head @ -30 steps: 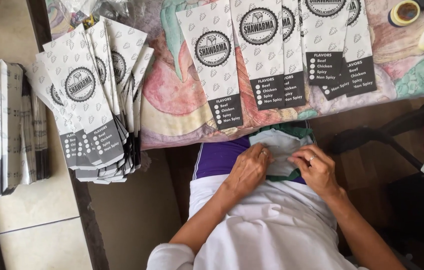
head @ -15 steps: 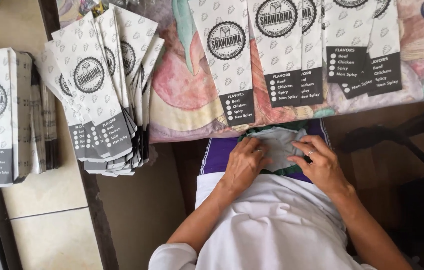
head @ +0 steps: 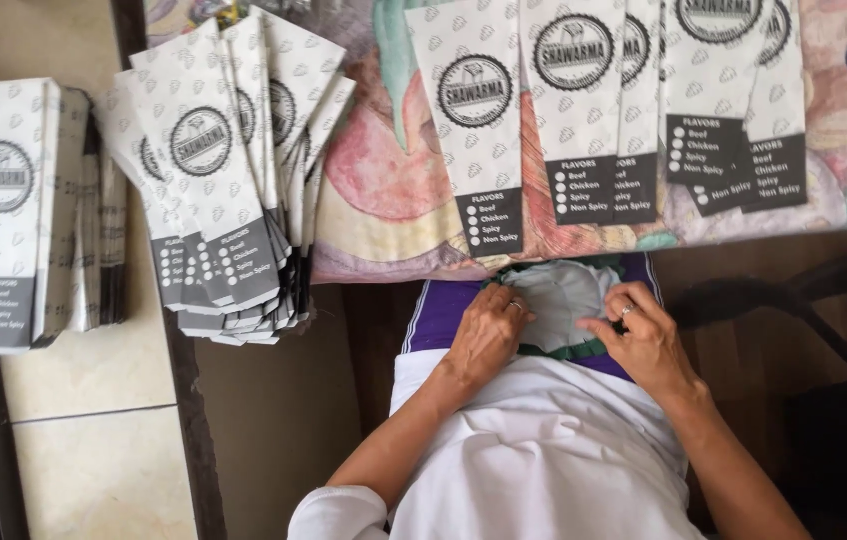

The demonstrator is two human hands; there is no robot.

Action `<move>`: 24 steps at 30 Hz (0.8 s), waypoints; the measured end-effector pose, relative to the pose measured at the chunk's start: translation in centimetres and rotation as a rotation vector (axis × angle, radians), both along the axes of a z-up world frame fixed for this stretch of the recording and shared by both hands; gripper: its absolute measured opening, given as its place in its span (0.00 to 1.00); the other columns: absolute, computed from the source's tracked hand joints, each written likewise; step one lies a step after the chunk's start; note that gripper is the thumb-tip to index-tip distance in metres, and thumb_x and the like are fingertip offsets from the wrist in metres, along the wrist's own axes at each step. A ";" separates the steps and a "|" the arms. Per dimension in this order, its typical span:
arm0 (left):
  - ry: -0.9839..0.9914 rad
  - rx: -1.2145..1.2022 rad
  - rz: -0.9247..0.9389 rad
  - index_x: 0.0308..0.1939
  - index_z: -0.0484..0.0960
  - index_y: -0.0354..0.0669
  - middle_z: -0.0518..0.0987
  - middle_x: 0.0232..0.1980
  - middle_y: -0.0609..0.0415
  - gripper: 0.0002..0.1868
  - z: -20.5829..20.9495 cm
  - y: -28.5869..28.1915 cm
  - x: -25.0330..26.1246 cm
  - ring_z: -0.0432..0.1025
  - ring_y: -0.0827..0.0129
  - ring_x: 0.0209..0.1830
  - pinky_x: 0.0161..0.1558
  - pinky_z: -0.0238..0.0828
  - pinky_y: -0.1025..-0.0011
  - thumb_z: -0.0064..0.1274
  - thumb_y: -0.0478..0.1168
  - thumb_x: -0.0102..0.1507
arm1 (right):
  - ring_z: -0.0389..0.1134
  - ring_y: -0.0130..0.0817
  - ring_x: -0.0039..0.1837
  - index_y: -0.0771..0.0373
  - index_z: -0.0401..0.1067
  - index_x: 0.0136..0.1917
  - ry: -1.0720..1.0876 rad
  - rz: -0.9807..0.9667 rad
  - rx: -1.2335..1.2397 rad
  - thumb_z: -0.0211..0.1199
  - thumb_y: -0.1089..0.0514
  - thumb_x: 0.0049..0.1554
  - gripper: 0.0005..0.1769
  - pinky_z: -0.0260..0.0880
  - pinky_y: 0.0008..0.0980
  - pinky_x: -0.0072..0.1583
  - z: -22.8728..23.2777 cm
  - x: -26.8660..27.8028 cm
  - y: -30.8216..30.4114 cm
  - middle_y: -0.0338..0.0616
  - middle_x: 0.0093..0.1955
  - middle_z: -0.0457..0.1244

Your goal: The person organizes and glues paper shawarma sleeves by hand, applying adhesive to the edges and pressing them together one at a time.

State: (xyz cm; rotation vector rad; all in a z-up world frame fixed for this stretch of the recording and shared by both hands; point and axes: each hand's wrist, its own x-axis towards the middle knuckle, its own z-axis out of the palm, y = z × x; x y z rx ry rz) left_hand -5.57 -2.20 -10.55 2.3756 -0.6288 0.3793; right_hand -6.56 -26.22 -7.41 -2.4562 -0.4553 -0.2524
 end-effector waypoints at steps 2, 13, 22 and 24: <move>0.000 -0.029 0.049 0.23 0.76 0.41 0.74 0.31 0.49 0.20 2.2 -0.4 0.1 0.71 0.56 0.31 0.40 0.71 0.67 0.61 0.49 0.63 | 0.70 0.40 0.43 0.64 0.69 0.42 0.021 -0.003 0.025 0.77 0.47 0.50 0.22 0.74 0.36 0.45 2.6 0.4 1.3 0.42 0.45 0.63; 0.222 -0.055 -0.003 0.32 0.84 0.44 0.79 0.37 0.54 0.02 5.9 2.7 0.3 0.76 0.60 0.37 0.39 0.72 0.67 0.58 0.36 0.60 | 0.70 0.35 0.41 0.61 0.79 0.38 0.164 -0.047 0.111 0.74 0.62 0.49 0.04 0.71 0.33 0.47 7.1 2.1 -2.3 0.42 0.48 0.70; 0.088 -0.155 0.338 0.77 0.51 0.42 0.53 0.78 0.38 0.36 11.9 4.5 11.5 0.47 0.42 0.80 0.76 0.46 0.43 0.47 0.52 0.73 | 0.43 0.58 0.79 0.75 0.56 0.79 0.080 -0.292 -0.035 0.56 0.61 0.68 0.30 0.47 0.56 0.77 17.6 15.3 -2.6 0.64 0.79 0.44; 0.194 -0.097 0.368 0.82 0.39 0.45 0.36 0.85 0.35 0.46 11.2 2.8 13.2 0.33 0.37 0.86 0.80 0.31 0.37 0.45 0.59 0.72 | 0.27 0.49 0.85 0.62 0.43 0.85 0.469 -0.467 -0.078 0.48 0.46 0.68 0.39 0.34 0.56 0.79 19.6 16.8 0.1 0.53 0.86 0.29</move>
